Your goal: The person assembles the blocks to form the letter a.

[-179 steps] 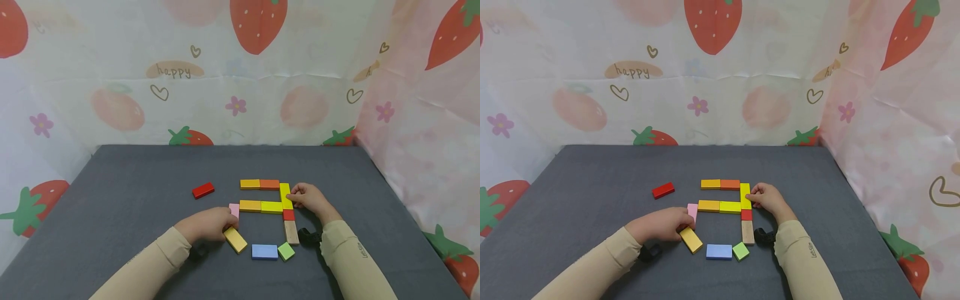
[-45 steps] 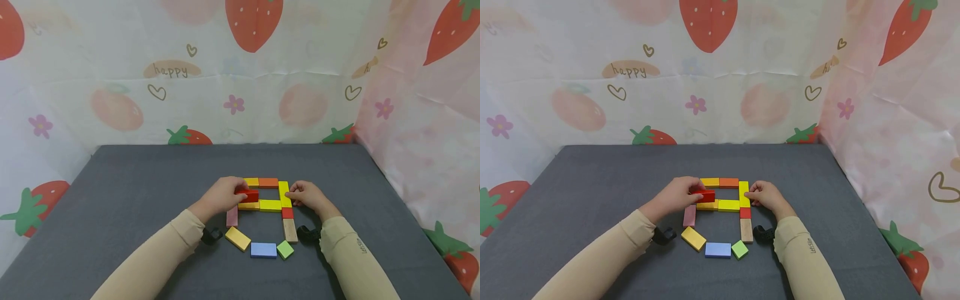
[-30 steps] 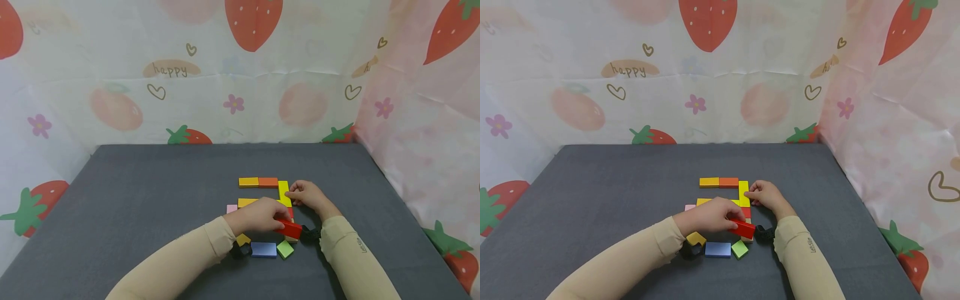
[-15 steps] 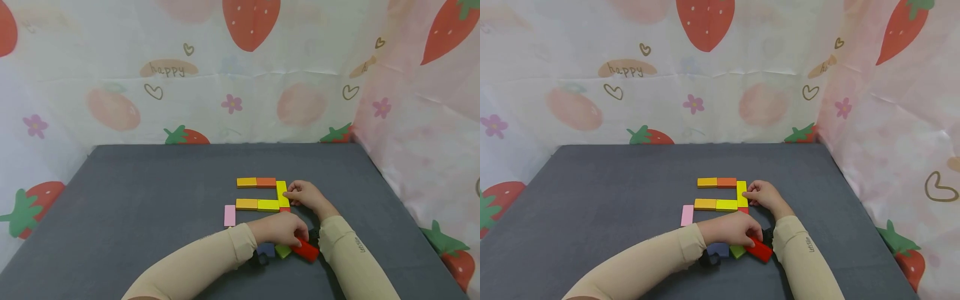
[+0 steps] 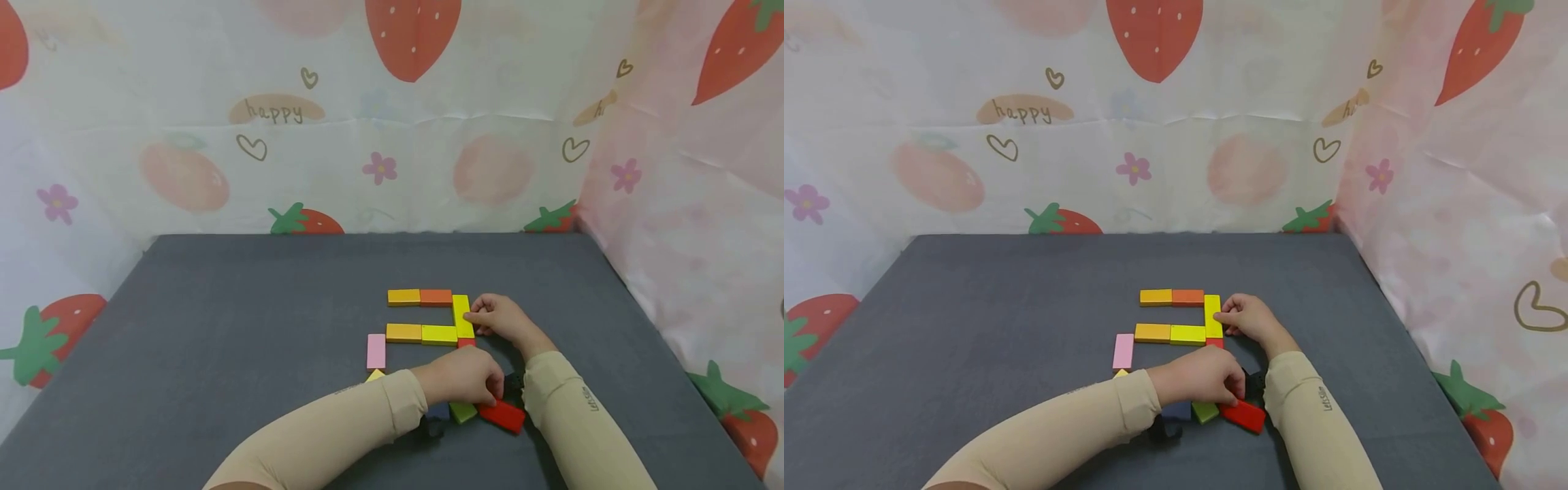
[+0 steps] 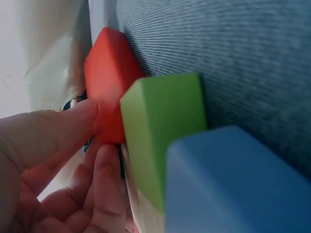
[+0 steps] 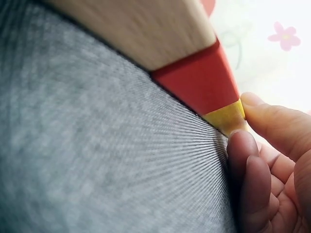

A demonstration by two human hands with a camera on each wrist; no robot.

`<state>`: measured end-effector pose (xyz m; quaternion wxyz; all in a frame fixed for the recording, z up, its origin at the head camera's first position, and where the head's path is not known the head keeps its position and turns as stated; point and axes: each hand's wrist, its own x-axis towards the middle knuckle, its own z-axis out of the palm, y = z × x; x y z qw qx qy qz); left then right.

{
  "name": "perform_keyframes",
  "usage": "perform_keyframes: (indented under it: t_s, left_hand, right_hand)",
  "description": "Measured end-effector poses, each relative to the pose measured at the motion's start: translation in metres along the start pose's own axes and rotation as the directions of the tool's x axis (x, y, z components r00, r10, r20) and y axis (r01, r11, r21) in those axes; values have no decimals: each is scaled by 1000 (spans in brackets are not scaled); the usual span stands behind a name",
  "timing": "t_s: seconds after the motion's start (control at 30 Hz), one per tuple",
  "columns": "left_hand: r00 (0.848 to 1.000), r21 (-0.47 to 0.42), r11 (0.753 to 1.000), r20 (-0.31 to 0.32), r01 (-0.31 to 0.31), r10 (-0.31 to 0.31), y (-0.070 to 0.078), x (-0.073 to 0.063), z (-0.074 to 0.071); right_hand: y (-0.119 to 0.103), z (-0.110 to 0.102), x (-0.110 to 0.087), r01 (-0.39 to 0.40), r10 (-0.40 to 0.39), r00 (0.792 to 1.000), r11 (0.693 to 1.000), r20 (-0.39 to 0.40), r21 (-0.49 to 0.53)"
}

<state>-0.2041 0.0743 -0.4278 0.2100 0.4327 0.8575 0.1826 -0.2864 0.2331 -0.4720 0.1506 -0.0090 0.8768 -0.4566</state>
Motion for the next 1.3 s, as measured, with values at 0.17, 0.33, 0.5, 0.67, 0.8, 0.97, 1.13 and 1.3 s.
perform_keyframes:
  t_s: [0.17,0.33,0.5,0.67,0.8,0.97,1.13,1.3]
  left_hand:
    - [999,31,999,-7,-33,34,-7,-3,1]
    - [997,96,992,-11,-81,82,-9,-9,-2]
    - [993,332,938,-28,-100,116,-1,-14,1]
    - [989,413,906,-69,-94,134,1,-16,5]
    - [987,395,915,-92,-84,131,-1,-17,4]
    - [987,314,949,-145,-14,62,-11,-27,-9]
    - [975,185,974,-202,132,-94,-32,-49,-33]
    - [927,81,962,-299,261,-226,-64,-85,-58]
  right_hand:
    - [0,1,0,-13,13,1000,1000,-4,3]
    - [1,2,0,-12,12,1000,1000,-4,2]
    - [1,3,-1,-10,10,1000,1000,-2,5]
    - [0,5,0,-3,3,1000,1000,-5,6]
    - [0,5,2,0,0,1000,1000,-7,6]
    - [0,3,4,11,-11,1000,1000,12,8]
    - [1,-3,4,-50,50,998,999,27,19]
    - [-6,-17,3,-89,89,996,995,11,35]
